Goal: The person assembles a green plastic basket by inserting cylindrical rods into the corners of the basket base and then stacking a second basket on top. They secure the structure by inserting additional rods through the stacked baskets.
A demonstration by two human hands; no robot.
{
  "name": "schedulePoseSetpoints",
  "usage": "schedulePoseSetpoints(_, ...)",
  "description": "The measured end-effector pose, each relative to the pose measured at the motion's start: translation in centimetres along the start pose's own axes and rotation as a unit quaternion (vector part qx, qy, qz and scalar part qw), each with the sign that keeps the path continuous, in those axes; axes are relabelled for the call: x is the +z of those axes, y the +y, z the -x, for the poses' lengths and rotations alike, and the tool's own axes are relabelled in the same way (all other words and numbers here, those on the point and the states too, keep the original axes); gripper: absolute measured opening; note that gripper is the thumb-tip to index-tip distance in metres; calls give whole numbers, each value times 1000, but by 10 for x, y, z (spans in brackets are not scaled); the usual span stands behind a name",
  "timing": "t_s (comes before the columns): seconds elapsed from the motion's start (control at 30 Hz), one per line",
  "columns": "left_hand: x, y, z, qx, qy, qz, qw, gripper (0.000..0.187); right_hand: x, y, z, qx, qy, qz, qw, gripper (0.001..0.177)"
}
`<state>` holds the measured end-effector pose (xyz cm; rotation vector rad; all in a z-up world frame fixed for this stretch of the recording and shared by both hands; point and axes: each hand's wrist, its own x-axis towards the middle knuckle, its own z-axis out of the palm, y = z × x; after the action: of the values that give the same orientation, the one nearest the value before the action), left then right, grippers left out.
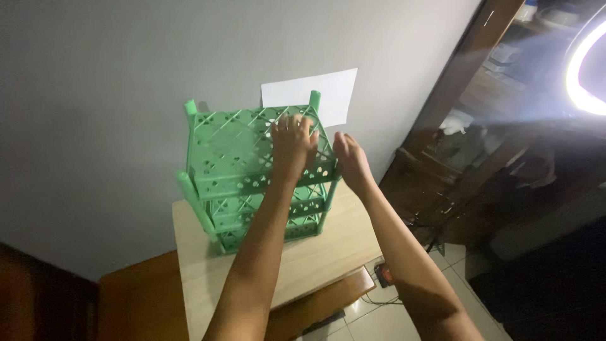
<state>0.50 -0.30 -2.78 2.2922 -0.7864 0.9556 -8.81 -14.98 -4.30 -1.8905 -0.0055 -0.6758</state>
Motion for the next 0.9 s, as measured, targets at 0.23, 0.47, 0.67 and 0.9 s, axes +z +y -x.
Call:
schedulePoseSetpoints(0.23,-94,-23,66,30,286,126,949,19,-4,21,41,14,68,-176,982,39)
schedulePoseSetpoints(0.47,-155,-71,116,-213,281,202,914,31,24,22,48,-25,94,-185,978,39)
schedulePoseSetpoints(0.67,-152,-87,118,-188,228,209,932,34,34,33,32,-9,112,-219,969,36)
schedulePoseSetpoints(0.9,-144,-104,138,-229,170,291,913,38,24,40,37,23,80,-218,972,40)
